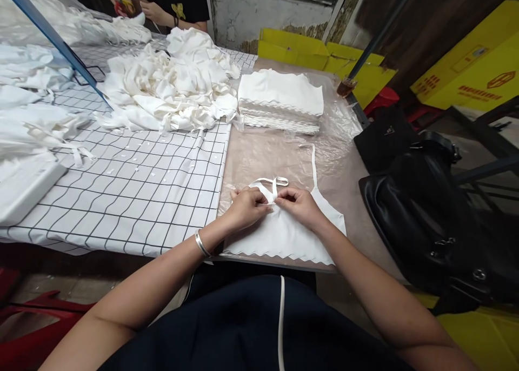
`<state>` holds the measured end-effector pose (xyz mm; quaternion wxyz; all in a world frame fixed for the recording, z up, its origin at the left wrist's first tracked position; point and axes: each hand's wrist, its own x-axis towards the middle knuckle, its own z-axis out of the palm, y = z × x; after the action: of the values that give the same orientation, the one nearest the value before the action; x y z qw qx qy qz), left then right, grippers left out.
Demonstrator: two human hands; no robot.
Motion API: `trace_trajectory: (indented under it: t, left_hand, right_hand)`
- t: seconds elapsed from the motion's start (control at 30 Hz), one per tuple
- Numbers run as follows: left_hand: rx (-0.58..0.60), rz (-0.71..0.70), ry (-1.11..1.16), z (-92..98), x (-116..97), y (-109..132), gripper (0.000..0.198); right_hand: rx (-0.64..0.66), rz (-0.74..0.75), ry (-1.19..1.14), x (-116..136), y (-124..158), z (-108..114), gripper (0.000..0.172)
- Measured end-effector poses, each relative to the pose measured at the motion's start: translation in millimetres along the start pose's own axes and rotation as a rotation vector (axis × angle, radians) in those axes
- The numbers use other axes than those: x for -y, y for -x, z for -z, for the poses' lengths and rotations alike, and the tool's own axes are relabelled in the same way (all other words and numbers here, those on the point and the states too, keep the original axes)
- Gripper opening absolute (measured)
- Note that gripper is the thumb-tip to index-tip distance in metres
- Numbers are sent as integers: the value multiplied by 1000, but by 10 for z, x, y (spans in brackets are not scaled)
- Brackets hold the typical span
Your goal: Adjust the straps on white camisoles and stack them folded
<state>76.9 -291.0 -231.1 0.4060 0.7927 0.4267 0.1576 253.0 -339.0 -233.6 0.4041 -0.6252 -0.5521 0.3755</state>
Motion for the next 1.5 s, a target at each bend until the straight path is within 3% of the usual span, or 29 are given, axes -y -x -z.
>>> trace_trajectory:
  t: [0.67, 0.9, 1.0, 1.1, 1.17, 1.23, 1.33, 1.5]
  left_hand:
    - [4, -4, -34, -30, -6, 1, 21]
    - [40, -83, -154, -25, 60, 12, 17]
    - [-32, -120, -283, -30, 21, 102, 9]
    - [-180, -305, -482, -70, 37, 289, 31]
    - [-109, -503, -554, -106, 119, 433, 40]
    - [50, -644, -572, -128, 232, 559, 47]
    - [180, -673, -576, -116, 356, 677, 60]
    - [190, -657, -585, -80, 372, 715, 60]
  right_hand:
    - [-25, 5, 18, 22, 44, -129, 14]
    - [122, -241, -250, 148, -42, -143, 25]
    - [111, -372, -399, 242, -173, -145, 39]
    - [50, -469, -558, 323, -407, -119, 40]
    - [42, -505, -642, 380, -604, -83, 35]
    - [67, -525, -655, 453, -807, -48, 31]
    - [178, -554, -593, 585, -1080, -24, 24]
    - [453, -577, -384, 748, -1408, -73, 18]
